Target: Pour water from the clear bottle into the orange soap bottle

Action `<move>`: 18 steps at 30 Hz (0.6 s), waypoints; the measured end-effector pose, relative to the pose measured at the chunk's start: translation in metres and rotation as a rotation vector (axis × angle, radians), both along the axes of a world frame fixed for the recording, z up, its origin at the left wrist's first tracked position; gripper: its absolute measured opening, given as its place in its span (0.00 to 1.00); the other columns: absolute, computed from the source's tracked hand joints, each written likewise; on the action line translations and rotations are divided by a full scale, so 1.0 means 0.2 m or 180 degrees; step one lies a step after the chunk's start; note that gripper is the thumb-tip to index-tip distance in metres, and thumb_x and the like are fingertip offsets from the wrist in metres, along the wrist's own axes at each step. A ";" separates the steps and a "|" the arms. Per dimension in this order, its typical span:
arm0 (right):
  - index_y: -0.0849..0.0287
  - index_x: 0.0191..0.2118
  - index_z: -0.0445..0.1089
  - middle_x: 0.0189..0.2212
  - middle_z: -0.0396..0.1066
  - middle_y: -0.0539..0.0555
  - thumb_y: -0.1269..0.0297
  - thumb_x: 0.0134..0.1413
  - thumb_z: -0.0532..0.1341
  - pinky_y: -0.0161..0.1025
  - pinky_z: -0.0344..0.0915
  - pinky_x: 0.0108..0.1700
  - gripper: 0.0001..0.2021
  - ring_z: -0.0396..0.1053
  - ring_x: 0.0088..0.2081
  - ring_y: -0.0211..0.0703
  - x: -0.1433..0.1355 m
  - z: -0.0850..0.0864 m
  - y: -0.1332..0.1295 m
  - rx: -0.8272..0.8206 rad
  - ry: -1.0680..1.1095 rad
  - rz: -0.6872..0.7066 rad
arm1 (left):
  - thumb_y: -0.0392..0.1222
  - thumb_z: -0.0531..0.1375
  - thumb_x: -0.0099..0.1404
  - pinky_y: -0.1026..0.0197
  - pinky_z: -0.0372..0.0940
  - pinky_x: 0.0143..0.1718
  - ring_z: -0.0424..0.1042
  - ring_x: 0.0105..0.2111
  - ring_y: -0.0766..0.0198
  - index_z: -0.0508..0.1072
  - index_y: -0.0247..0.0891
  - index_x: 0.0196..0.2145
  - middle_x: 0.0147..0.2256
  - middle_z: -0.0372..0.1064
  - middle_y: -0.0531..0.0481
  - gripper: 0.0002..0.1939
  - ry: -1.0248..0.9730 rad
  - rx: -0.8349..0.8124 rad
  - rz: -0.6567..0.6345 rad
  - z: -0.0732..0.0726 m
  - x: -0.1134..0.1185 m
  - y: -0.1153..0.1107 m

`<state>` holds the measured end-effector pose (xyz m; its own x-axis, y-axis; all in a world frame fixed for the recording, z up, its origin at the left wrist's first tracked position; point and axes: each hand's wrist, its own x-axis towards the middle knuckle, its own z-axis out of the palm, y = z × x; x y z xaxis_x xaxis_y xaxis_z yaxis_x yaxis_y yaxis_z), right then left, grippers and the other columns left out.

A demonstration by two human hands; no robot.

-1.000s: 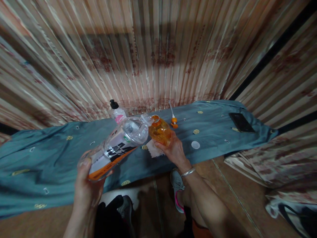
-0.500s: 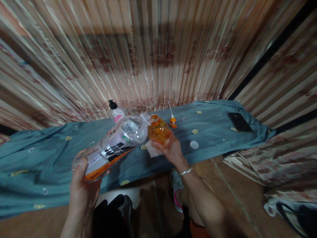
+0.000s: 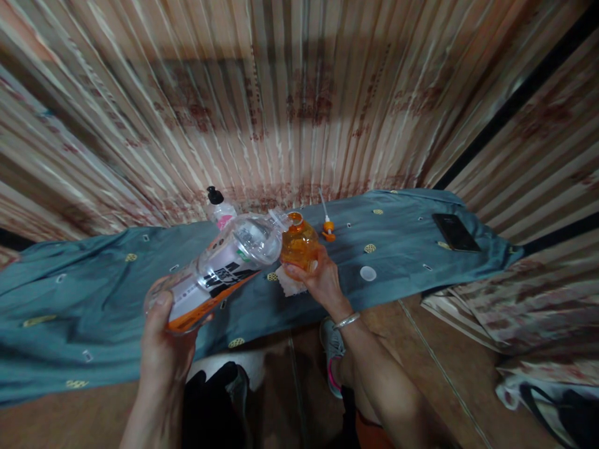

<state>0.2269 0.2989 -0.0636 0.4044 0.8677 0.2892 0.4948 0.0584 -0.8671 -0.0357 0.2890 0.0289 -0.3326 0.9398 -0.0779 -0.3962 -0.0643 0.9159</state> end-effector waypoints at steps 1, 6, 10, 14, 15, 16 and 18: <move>0.55 0.61 0.73 0.53 0.86 0.62 0.52 0.52 0.80 0.56 0.82 0.57 0.33 0.85 0.54 0.63 0.00 0.00 0.00 -0.0014 0.0021 0.0007 | 0.57 0.86 0.30 0.61 0.74 0.15 0.77 0.27 0.59 0.82 0.42 0.35 0.35 0.81 0.55 0.35 -0.0013 -0.0023 0.0003 0.00 0.00 0.00; 0.57 0.61 0.73 0.53 0.86 0.62 0.52 0.51 0.80 0.57 0.82 0.57 0.34 0.85 0.54 0.63 0.00 -0.01 0.00 -0.0017 0.0022 -0.0021 | 0.56 0.87 0.24 0.60 0.74 0.15 0.76 0.26 0.58 0.81 0.43 0.36 0.33 0.82 0.55 0.40 -0.0087 -0.0210 0.0060 0.01 0.01 0.01; 0.55 0.60 0.74 0.53 0.86 0.61 0.53 0.51 0.80 0.54 0.82 0.57 0.33 0.85 0.54 0.62 0.01 -0.01 -0.01 -0.0018 -0.0031 0.0009 | 0.57 0.87 0.24 0.60 0.74 0.15 0.76 0.26 0.58 0.81 0.43 0.36 0.34 0.82 0.54 0.40 -0.0060 -0.0196 0.0021 0.01 0.01 0.00; 0.55 0.61 0.75 0.54 0.86 0.61 0.54 0.50 0.81 0.54 0.82 0.58 0.33 0.85 0.56 0.62 0.01 0.00 -0.02 -0.0058 -0.0005 0.0050 | 0.58 0.86 0.27 0.61 0.75 0.17 0.77 0.27 0.59 0.82 0.43 0.36 0.35 0.82 0.55 0.38 0.0005 -0.0142 -0.0018 -0.01 0.00 0.00; 0.56 0.61 0.75 0.54 0.86 0.61 0.54 0.50 0.81 0.54 0.82 0.58 0.34 0.85 0.56 0.62 0.01 0.01 -0.03 -0.0066 0.0004 0.0066 | 0.58 0.86 0.27 0.61 0.75 0.17 0.78 0.26 0.59 0.82 0.42 0.36 0.34 0.82 0.55 0.38 0.0025 -0.0139 -0.0024 -0.01 0.00 0.00; 0.56 0.61 0.75 0.55 0.86 0.61 0.54 0.50 0.81 0.54 0.82 0.59 0.34 0.85 0.56 0.62 0.01 0.01 -0.03 -0.0069 0.0005 0.0083 | 0.58 0.86 0.28 0.62 0.75 0.17 0.78 0.26 0.59 0.82 0.42 0.35 0.34 0.82 0.55 0.37 0.0043 -0.0133 -0.0039 -0.01 0.00 0.00; 0.55 0.62 0.75 0.55 0.86 0.60 0.54 0.51 0.81 0.54 0.82 0.59 0.35 0.85 0.56 0.61 0.01 0.01 -0.04 -0.0062 -0.0016 0.0116 | 0.59 0.86 0.31 0.64 0.74 0.17 0.77 0.24 0.61 0.82 0.40 0.34 0.33 0.81 0.55 0.35 0.0072 -0.0095 -0.0081 -0.02 -0.01 0.00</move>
